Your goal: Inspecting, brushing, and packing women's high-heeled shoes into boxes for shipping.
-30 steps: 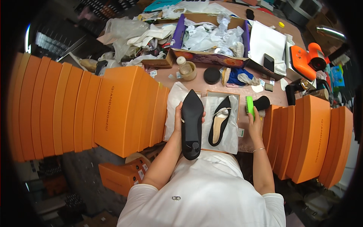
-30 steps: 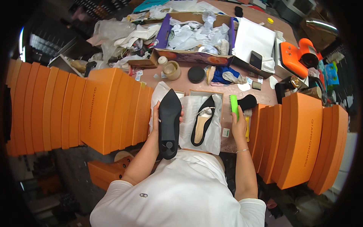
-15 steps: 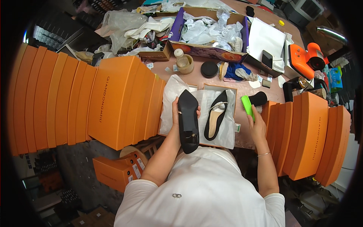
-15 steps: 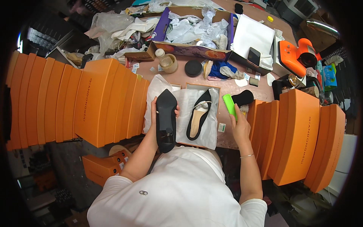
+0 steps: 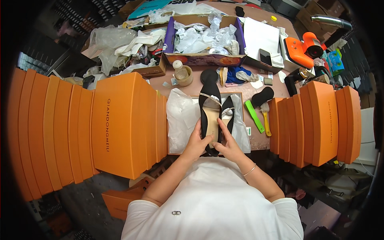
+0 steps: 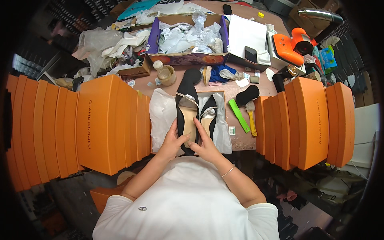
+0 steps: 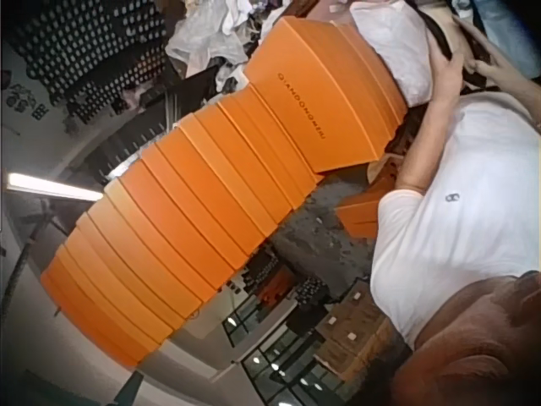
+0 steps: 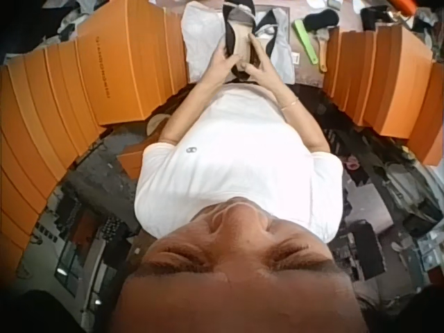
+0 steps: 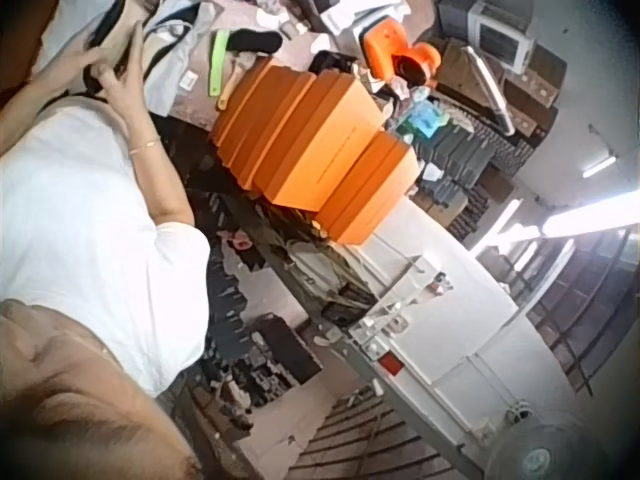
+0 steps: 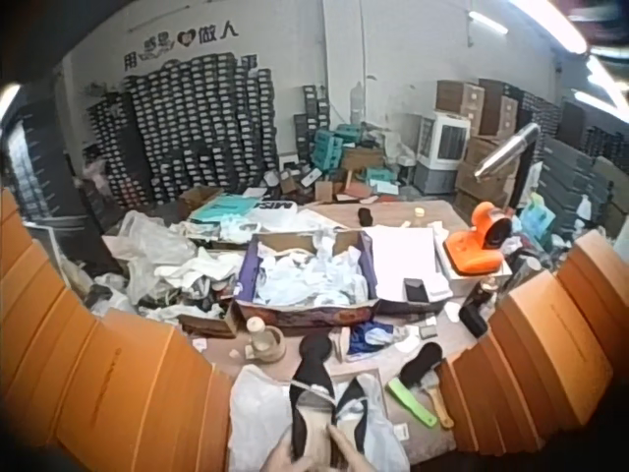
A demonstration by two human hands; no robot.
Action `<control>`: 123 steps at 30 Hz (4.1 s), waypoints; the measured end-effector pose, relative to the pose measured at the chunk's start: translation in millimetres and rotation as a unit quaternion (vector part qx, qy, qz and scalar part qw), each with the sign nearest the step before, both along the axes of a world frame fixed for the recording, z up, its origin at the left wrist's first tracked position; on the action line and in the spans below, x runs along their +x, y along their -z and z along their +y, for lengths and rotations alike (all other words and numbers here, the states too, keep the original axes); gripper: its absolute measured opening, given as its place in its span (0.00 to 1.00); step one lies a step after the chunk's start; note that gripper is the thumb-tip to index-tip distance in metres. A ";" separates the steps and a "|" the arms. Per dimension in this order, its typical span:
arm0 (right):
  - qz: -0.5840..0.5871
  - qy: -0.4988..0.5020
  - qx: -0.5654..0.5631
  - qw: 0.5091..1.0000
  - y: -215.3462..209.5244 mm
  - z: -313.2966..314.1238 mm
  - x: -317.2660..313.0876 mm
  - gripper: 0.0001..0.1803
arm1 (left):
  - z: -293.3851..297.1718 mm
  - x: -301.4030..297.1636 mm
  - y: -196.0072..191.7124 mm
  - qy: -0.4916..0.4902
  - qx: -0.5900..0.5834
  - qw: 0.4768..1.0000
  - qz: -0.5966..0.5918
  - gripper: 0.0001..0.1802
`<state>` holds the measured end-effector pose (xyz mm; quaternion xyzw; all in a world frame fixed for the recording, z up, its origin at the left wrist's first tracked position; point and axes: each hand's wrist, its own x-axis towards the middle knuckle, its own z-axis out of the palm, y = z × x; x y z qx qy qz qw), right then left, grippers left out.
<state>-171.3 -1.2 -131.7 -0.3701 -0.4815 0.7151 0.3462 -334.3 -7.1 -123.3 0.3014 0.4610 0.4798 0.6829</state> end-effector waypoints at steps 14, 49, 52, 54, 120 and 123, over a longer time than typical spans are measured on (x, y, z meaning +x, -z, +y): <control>-0.281 0.057 0.132 0.949 -1.5 -27.7 26.2 0.58 | -25.9 24.4 10.2 0.130 0.097 0.986 0.034 0.38; -0.476 0.108 0.215 0.846 131.0 78.8 176.1 0.10 | -13.9 41.6 56.9 -0.249 -0.337 0.866 -0.272 0.29; -0.405 0.079 0.246 0.877 60.1 48.7 157.2 0.21 | -8.0 39.9 49.3 -0.270 -0.340 0.855 -0.284 0.27; -0.370 -0.034 0.252 0.894 -8.0 23.1 129.7 0.35 | -4.1 42.0 47.1 -0.282 -0.324 0.864 -0.262 0.24; 0.160 0.078 -0.248 0.952 -24.7 -7.7 50.3 0.21 | -41.3 22.3 -90.4 0.083 0.383 0.814 0.429 0.28; 0.235 0.230 -0.276 0.903 -26.9 -27.7 16.9 0.18 | -59.8 15.2 -80.0 0.108 0.432 0.781 0.438 0.28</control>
